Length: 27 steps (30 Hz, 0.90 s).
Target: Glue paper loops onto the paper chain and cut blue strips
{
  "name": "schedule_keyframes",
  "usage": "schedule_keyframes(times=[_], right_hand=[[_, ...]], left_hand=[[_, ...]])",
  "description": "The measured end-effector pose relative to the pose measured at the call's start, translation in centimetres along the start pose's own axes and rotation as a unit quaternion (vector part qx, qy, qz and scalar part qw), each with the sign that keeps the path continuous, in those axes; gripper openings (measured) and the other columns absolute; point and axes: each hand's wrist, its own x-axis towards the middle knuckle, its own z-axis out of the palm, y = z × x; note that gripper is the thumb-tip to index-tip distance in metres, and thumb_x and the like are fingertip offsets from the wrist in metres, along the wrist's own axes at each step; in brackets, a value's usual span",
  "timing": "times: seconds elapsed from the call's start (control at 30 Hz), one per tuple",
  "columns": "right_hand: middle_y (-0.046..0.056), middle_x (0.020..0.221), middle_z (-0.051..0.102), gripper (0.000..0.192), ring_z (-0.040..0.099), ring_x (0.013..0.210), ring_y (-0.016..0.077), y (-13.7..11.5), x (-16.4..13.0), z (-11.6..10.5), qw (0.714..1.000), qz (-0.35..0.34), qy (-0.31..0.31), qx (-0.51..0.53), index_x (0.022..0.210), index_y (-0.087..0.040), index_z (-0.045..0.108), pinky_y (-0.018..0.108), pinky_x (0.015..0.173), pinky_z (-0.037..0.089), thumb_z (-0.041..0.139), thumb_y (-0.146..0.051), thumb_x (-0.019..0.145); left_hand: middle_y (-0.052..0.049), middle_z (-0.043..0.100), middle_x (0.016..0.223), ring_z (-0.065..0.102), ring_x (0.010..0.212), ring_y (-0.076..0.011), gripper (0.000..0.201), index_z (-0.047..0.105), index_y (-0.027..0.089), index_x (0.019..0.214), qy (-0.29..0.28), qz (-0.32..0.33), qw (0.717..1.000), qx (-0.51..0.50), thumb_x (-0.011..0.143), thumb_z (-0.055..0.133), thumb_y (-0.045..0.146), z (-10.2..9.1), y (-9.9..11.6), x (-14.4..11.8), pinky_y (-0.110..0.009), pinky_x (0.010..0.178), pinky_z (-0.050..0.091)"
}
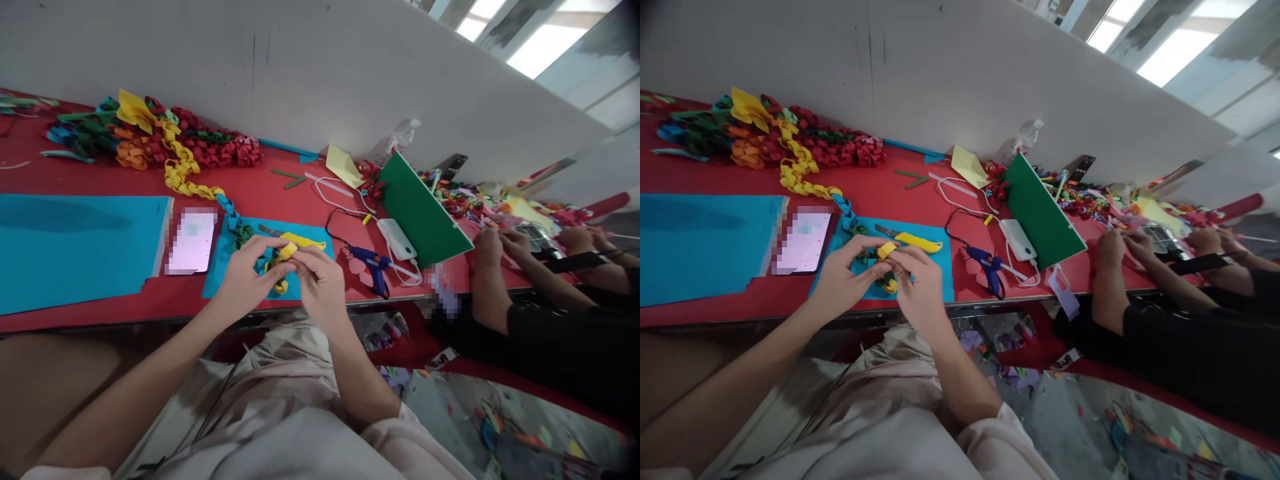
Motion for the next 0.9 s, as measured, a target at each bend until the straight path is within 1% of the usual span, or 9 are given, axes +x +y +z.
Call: schedule_keyframes(times=[0.13,0.2,0.27,0.3,0.37,0.47,0.57,0.73,0.9], right_hand=[[0.005,0.097,0.076,0.033,0.070,0.085,0.0155,-1.0,2.6,-1.5,0.984,-0.023,-0.178,-0.011,0.114,-0.024,0.077,0.029,0.079,0.056,0.046,-0.019,0.103],[0.004,0.097,0.078,0.037,0.072,0.083,0.0149,-0.1,5.5,-2.1,0.979,0.005,-0.198,-0.053,0.120,-0.022,0.075,0.028,0.079,0.057,0.044,-0.016,0.102],[0.005,0.102,0.080,0.041,0.074,0.090,0.0160,1.9,9.1,-2.0,0.970,0.025,-0.171,-0.174,0.130,-0.019,0.070,0.028,0.084,0.057,0.040,-0.013,0.103],[0.007,0.109,0.079,0.044,0.074,0.100,0.0171,3.3,11.0,-1.6,0.950,0.034,-0.166,-0.262,0.134,-0.019,0.067,0.029,0.090,0.056,0.037,-0.010,0.103],[0.010,0.136,0.072,0.054,0.066,0.126,0.0194,6.2,14.4,-0.3,0.868,0.055,-0.198,-0.452,0.146,-0.021,0.058,0.031,0.099,0.054,0.034,-0.003,0.101],[0.017,0.136,0.070,0.046,0.065,0.128,0.0282,9.8,17.9,1.8,0.824,0.077,-0.235,-0.510,0.132,-0.015,0.068,0.038,0.098,0.056,0.041,-0.001,0.098],[0.023,0.127,0.071,0.043,0.066,0.123,0.0320,12.0,19.2,3.1,0.799,0.078,-0.256,-0.539,0.124,-0.008,0.071,0.042,0.096,0.056,0.039,0.002,0.097],[0.026,0.148,0.056,0.048,0.050,0.140,0.0321,13.5,19.8,3.3,0.780,0.015,-0.266,-0.567,0.140,-0.007,0.059,0.045,0.105,0.049,0.029,-0.002,0.103],[0.025,0.141,0.062,0.044,0.051,0.135,0.0302,14.1,19.9,3.1,0.763,-0.014,-0.285,-0.580,0.139,-0.008,0.061,0.043,0.104,0.048,0.033,-0.006,0.104]], left_hand=[[-0.006,0.078,0.109,0.071,0.101,-0.0220,0.022,0.074,0.022,0.094,0.073,-0.009,0.996,-0.052,0.088,0.079,0.043,-1.7,-0.7,1.0,-0.037,0.089,0.055],[-0.005,0.079,0.108,0.071,0.098,-0.0217,0.021,0.073,0.023,0.084,0.109,-0.009,0.991,-0.074,0.085,0.083,0.041,-2.9,-0.9,1.5,-0.036,0.084,0.055],[-0.004,0.079,0.108,0.072,0.098,-0.0220,0.020,0.074,0.024,0.081,0.132,-0.004,0.987,-0.088,0.084,0.084,0.041,-4.1,-0.9,2.0,-0.036,0.082,0.056],[-0.004,0.079,0.108,0.072,0.100,-0.0226,0.018,0.075,0.025,0.082,0.135,0.004,0.986,-0.093,0.087,0.082,0.042,-4.6,-0.8,2.2,-0.037,0.084,0.057],[-0.004,0.079,0.109,0.073,0.107,-0.0237,0.020,0.078,0.027,0.089,0.138,0.024,0.986,-0.094,0.095,0.073,0.046,-5.6,-0.6,2.5,-0.040,0.093,0.057],[-0.005,0.078,0.116,0.070,0.116,-0.0246,0.032,0.076,0.026,0.096,0.116,0.032,0.988,-0.095,0.105,0.054,0.048,-6.7,-0.3,2.7,-0.045,0.105,0.053],[-0.004,0.075,0.124,0.069,0.114,-0.0246,0.038,0.072,0.025,0.085,0.101,0.047,0.990,-0.087,0.107,0.051,0.047,-7.6,0.0,2.6,-0.046,0.101,0.054],[0.002,0.073,0.127,0.064,0.122,-0.0258,0.044,0.068,0.026,0.068,0.138,0.081,0.987,-0.020,0.106,0.053,0.042,-8.5,0.3,2.3,-0.054,0.112,0.047],[-0.001,0.068,0.127,0.061,0.120,-0.0246,0.021,0.082,0.030,0.090,0.138,0.102,0.984,0.037,0.100,0.066,0.039,-8.3,0.7,2.4,-0.046,0.104,0.054]])
